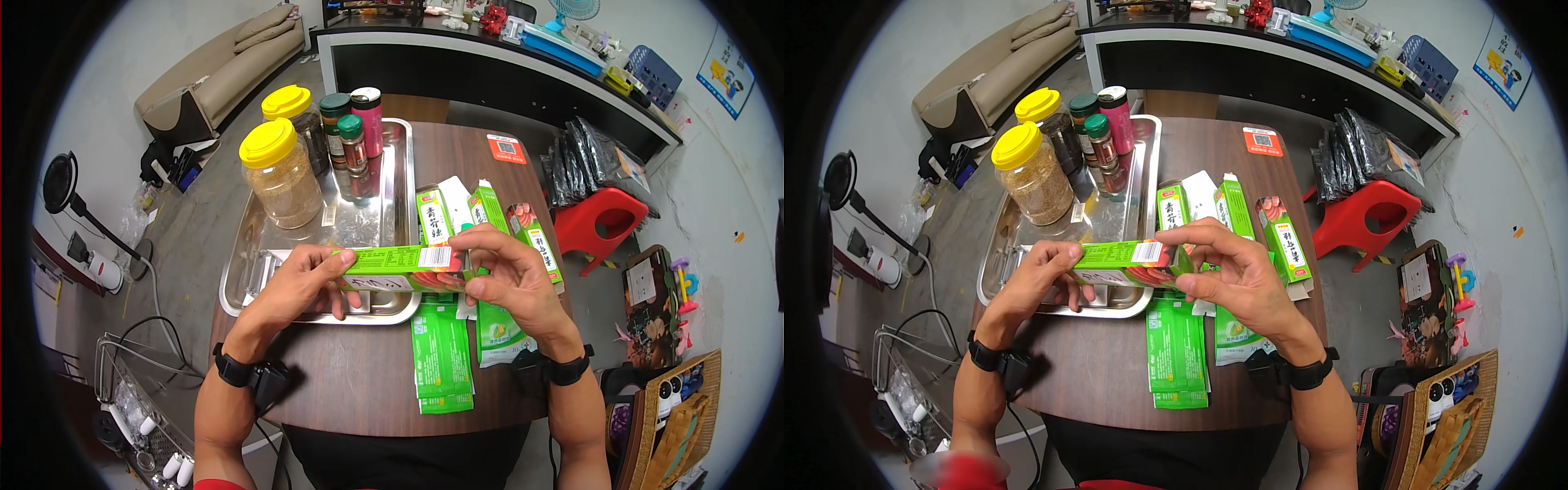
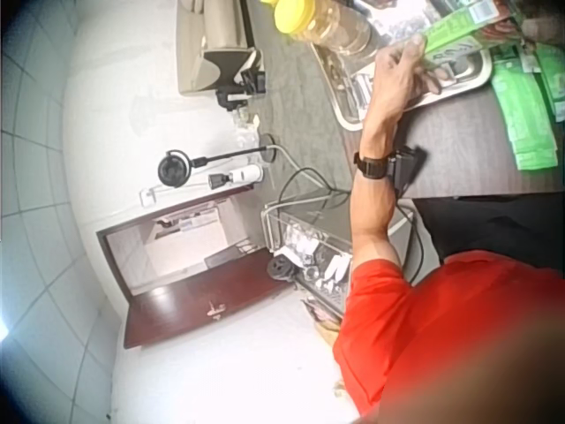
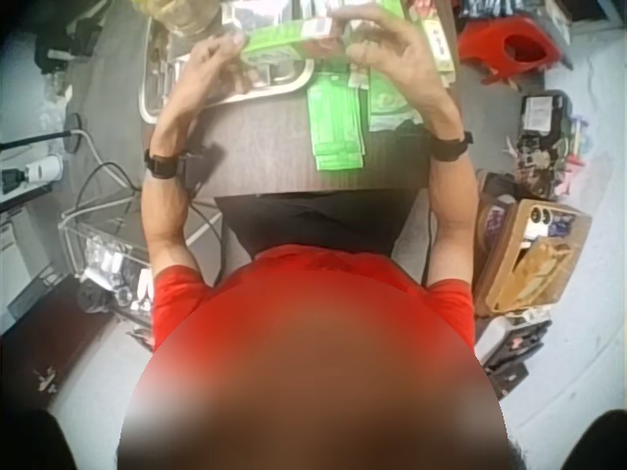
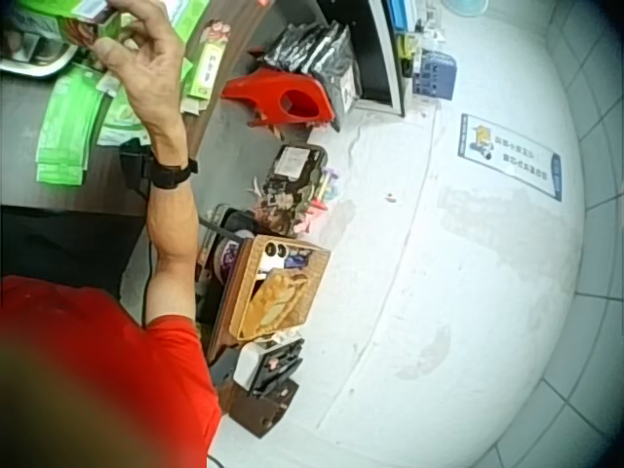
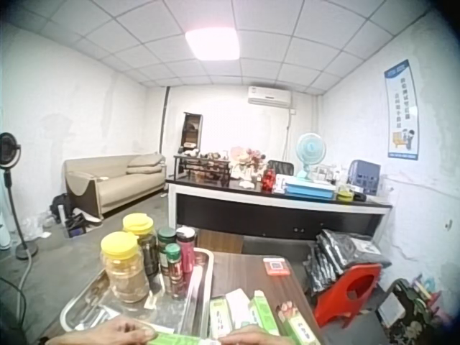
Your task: Organizing and inspecting boxes and tubes of wasabi and ginger paste on a metal tray.
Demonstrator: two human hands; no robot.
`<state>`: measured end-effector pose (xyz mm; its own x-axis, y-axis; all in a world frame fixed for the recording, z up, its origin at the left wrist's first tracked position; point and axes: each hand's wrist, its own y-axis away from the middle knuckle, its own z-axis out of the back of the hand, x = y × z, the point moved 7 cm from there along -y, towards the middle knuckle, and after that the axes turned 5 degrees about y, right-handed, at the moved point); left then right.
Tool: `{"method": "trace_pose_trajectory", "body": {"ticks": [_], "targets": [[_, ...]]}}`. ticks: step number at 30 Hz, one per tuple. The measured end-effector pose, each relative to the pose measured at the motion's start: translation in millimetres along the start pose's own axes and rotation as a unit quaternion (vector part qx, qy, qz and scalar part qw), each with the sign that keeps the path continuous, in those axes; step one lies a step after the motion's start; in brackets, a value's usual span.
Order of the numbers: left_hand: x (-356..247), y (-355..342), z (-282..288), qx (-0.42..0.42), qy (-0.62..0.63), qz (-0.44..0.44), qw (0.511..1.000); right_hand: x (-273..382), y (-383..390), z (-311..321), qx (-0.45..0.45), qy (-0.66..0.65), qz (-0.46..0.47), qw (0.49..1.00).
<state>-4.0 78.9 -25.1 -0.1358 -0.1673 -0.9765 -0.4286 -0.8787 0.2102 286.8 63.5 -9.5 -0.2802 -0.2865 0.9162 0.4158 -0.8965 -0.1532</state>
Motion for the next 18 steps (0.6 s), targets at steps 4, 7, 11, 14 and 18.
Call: {"method": "trace_pose_trajectory", "body": {"ticks": [4,7,11,14,18], "targets": [[-2.9,0.8,-2.6,0.009,0.024,0.005,1.0,-0.4,-1.3,2.3,-0.002,-0.002,-0.002,1.0],[-0.7,1.0,-1.7,0.009,0.036,-0.003,0.999,0.9,-8.3,2.7,-0.001,-0.004,-0.003,1.0],[-2.5,0.7,-3.3,0.011,0.05,-0.006,0.999,-0.1,-4.2,0.2,-0.001,-0.008,-0.004,1.0],[-1.3,-0.5,-0.6,0.005,0.033,-0.007,0.999,0.5,-5.6,-1.5,-0.001,-0.009,-0.005,1.0],[-4.3,-0.2,-1.8,0.007,0.018,-0.022,1.0,-0.3,-5.2,-0.3,0.0,-0.011,-0.005,1.0]]}}
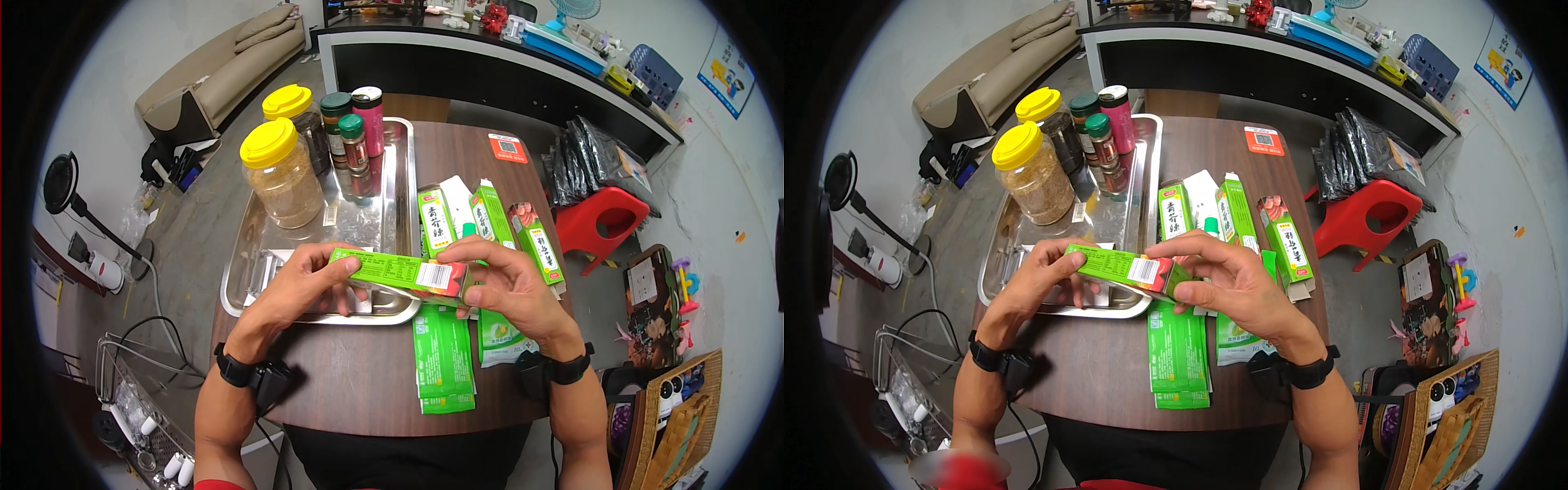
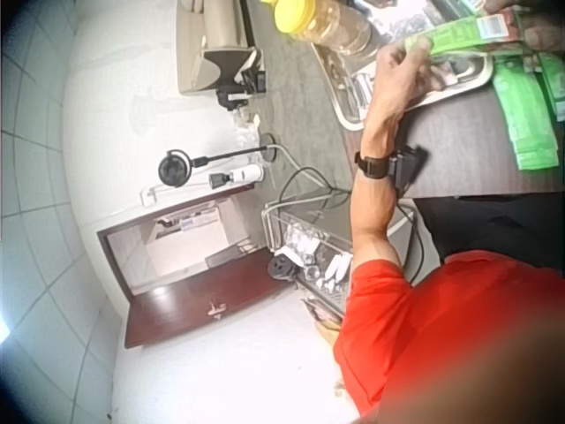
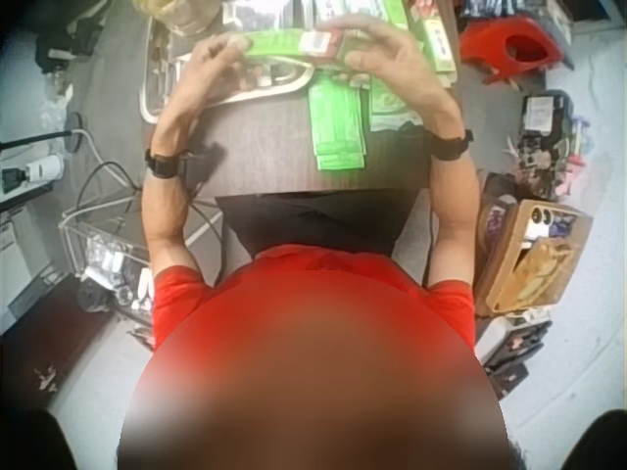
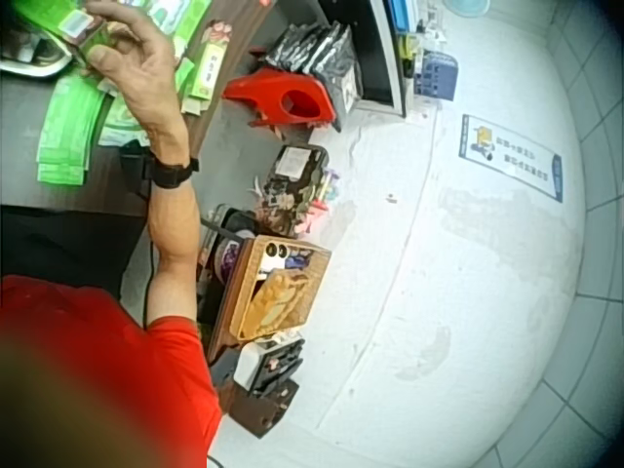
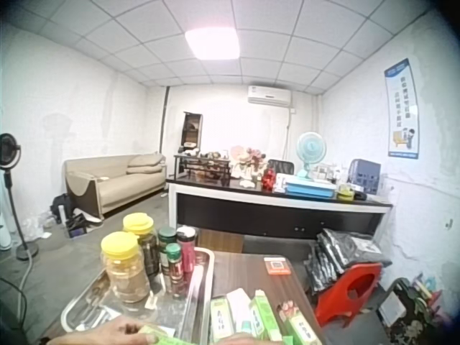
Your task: Organizing and inspecting boxes and tubes of wasabi and ginger paste on a metal tray.
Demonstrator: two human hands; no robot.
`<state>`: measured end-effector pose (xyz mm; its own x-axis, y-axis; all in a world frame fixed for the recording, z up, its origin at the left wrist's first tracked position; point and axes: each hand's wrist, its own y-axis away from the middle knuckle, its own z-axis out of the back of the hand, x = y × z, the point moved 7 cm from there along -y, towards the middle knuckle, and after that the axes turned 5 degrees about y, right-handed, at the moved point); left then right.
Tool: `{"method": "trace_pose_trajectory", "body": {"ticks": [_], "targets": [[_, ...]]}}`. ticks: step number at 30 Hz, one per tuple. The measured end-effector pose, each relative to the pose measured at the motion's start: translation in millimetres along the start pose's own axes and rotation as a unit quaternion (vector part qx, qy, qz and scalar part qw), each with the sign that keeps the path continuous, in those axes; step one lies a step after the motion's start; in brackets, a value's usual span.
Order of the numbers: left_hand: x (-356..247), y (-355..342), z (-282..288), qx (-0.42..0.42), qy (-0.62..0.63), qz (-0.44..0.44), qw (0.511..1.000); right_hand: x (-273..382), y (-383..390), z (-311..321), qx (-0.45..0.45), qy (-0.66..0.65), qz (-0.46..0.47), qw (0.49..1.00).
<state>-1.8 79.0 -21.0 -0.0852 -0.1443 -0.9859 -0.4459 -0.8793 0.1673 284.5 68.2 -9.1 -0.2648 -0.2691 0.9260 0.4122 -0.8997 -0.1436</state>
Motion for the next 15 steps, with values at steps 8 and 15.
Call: {"method": "trace_pose_trajectory", "body": {"ticks": [8,15], "targets": [[-22.2,3.2,-3.9,-0.027,0.072,-0.072,0.994,0.4,0.1,4.8,0.001,-0.003,0.001,1.0],[-21.5,5.3,-2.0,-0.039,0.058,-0.07,0.995,-0.1,-0.6,-4.7,0.009,-0.012,0.001,1.0]]}}
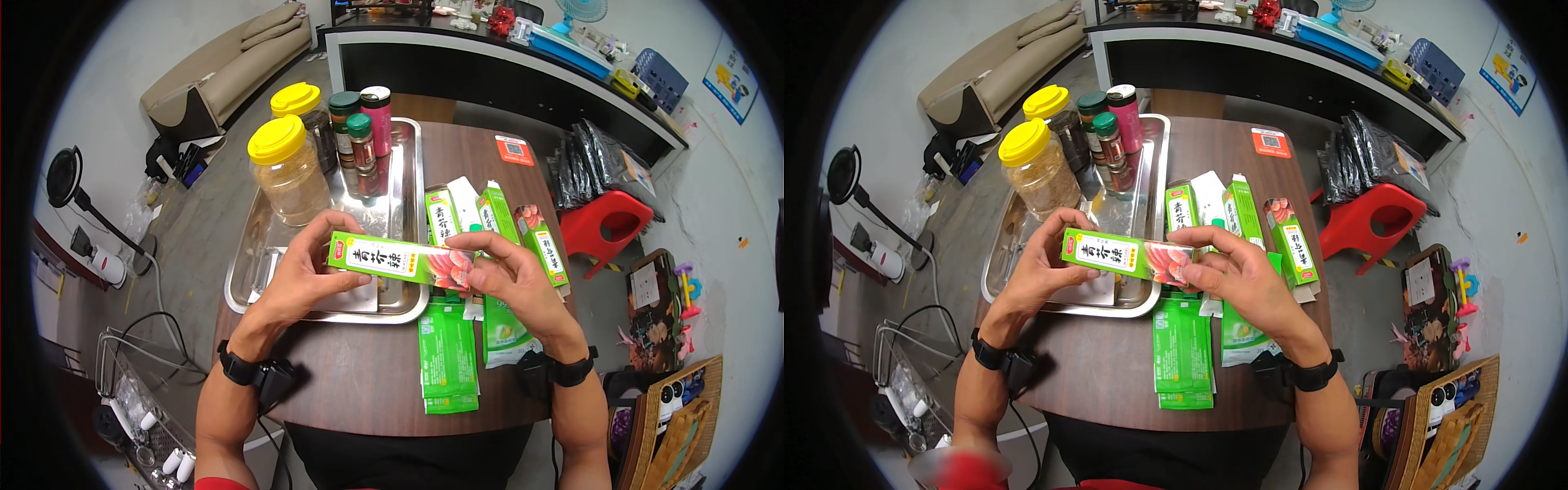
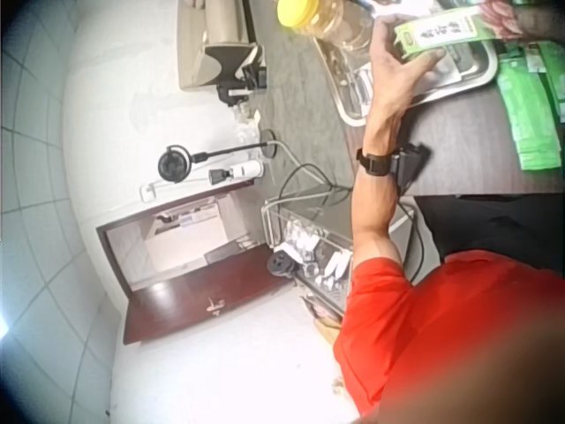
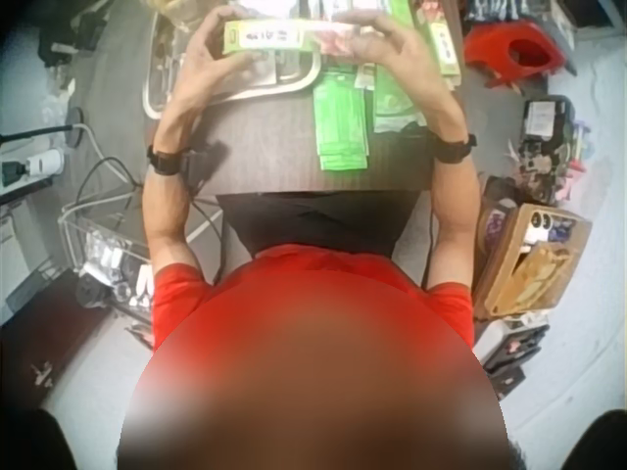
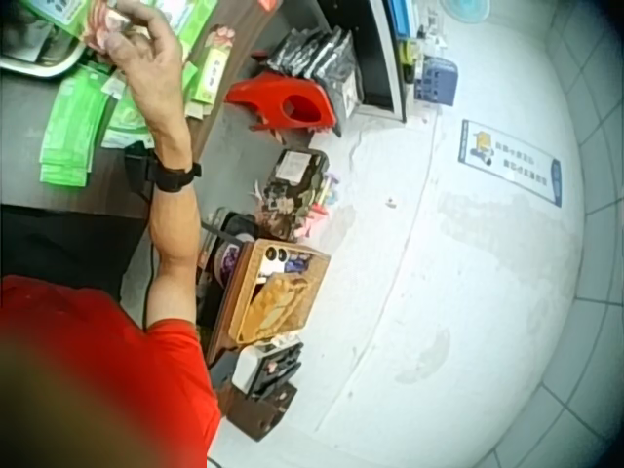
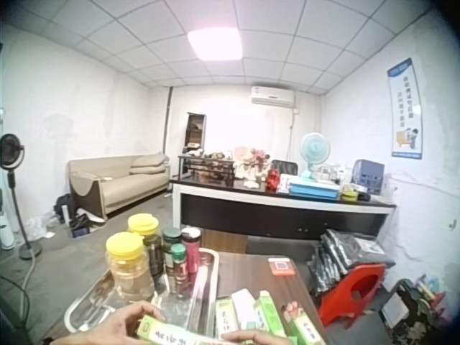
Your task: Organizing and inspecting boxes and tubes of wasabi and ginger paste on a metal tray.
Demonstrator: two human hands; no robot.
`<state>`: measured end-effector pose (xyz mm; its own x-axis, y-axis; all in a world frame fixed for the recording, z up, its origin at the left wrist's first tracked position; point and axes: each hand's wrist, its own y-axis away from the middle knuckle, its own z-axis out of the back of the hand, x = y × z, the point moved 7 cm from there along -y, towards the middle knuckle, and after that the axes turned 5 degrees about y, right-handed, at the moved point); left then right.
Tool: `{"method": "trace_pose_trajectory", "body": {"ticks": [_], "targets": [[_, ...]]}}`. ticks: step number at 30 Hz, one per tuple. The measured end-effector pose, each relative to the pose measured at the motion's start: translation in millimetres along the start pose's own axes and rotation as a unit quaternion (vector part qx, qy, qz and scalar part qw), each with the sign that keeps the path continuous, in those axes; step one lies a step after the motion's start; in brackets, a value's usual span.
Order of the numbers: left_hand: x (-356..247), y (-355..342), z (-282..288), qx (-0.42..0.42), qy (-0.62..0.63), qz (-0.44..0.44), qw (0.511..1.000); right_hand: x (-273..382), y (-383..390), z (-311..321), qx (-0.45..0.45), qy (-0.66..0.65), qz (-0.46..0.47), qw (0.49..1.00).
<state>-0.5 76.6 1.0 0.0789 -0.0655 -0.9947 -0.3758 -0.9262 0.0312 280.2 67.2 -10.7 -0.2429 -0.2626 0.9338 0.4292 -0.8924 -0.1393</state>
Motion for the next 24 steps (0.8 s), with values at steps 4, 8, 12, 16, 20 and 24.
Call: {"method": "trace_pose_trajectory", "body": {"ticks": [4,8,12,16,20,24], "targets": [[0.5,-0.6,0.9,-0.002,-0.009,-0.002,1.0,0.6,-0.9,-0.3,0.001,-0.003,0.0,1.0],[0.2,-2.0,0.4,-0.002,-0.021,-0.007,1.0,2.3,-1.0,2.2,-0.001,-0.005,0.004,1.0],[2.8,-3.1,0.6,-0.004,-0.038,-0.009,0.999,2.8,-8.2,3.2,-0.002,-0.013,0.009,1.0],[-2.9,1.1,-4.4,-0.003,-0.183,-0.094,0.979,6.2,-9.1,1.3,-0.001,-0.024,0.017,1.0],[-16.5,5.0,-8.5,-0.027,-0.238,-0.131,0.962,10.9,-9.2,2.1,-0.002,-0.036,0.03,0.999],[-43.2,16.0,-19.2,-0.035,-0.453,-0.251,0.855,16.2,-12.0,-1.3,-0.003,-0.046,0.052,0.998]]}}
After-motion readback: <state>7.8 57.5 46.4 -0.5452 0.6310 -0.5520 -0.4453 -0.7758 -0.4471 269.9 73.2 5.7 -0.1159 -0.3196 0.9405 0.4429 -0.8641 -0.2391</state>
